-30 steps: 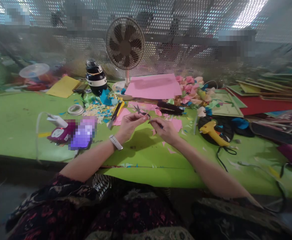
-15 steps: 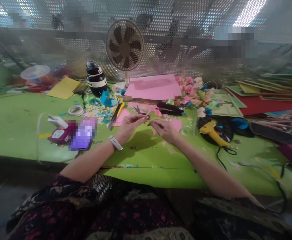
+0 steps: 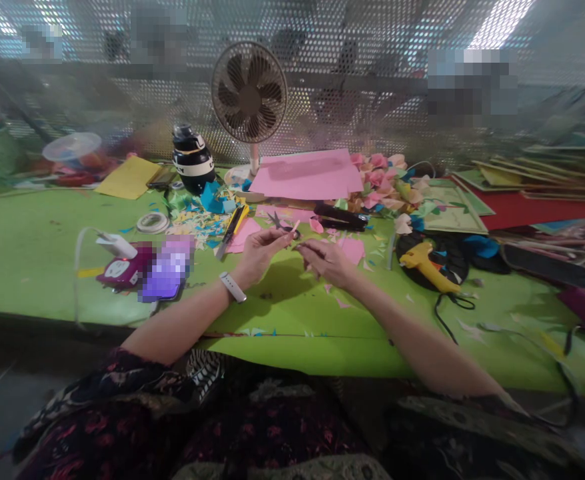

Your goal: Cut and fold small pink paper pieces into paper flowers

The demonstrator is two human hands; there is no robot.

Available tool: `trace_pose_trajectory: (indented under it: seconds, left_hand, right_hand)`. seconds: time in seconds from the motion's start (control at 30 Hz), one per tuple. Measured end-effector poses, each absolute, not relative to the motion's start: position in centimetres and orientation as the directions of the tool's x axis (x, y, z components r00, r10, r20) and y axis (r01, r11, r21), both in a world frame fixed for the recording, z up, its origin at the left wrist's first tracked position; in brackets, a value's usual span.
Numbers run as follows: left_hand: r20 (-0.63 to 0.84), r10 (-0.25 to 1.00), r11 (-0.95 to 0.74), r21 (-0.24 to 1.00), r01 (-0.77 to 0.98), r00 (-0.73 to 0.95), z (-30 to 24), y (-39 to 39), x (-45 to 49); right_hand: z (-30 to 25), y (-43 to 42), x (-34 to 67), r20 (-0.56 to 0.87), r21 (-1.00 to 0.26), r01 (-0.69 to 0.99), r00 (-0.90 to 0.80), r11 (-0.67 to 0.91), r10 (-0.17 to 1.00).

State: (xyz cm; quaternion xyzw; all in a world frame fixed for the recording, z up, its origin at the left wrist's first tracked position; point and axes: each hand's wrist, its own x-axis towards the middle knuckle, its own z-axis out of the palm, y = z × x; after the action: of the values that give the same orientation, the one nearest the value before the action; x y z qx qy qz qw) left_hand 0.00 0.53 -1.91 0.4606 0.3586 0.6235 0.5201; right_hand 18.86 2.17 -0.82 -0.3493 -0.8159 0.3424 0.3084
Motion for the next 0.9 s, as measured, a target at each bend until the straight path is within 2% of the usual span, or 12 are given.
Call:
trace_pose_trajectory:
  seconds: [0.1, 0.17, 0.37, 0.57, 0.73, 0.9]
  left_hand:
    - [0.232, 0.971, -0.241, 0.927, -0.289, -0.066, -1.8, 0.5, 0.0]
    - [0.239, 0.969, -0.246, 0.922, -0.299, -0.059, -1.9, 0.5, 0.0]
    - [0.24, 0.97, -0.243, 0.921, -0.303, -0.049, -2.2, 0.7, 0.1]
    - [0.211, 0.978, -0.2, 0.922, -0.332, -0.005, -2.4, 0.9, -0.1]
    - [0.176, 0.984, -0.154, 0.903, -0.401, 0.018, -3.0, 1.3, -0.2]
    - [0.175, 0.985, -0.167, 0.92, -0.355, -0.011, -2.8, 1.2, -0.3]
  right_hand:
    - [-1.1, 1.9, 18.4, 0.412, -0.704, 0.397, -0.447, 0.589, 0.794]
    - [-1.2, 1.9, 18.4, 0.457, -0.685, 0.401, -0.414, 0.608, 0.787]
    - [-1.2, 2.3, 18.6, 0.448, -0.71, 0.339, -0.459, 0.617, 0.767]
    - [-1.3, 2.3, 18.6, 0.409, -0.72, 0.347, -0.488, 0.602, 0.771]
    - [-1.5, 2.4, 18.7, 0.52, -0.62, 0.401, -0.434, 0.675, 0.736]
    - [-1.6, 2.4, 18.6, 0.606, -0.515, 0.408, -0.449, 0.754, 0.657]
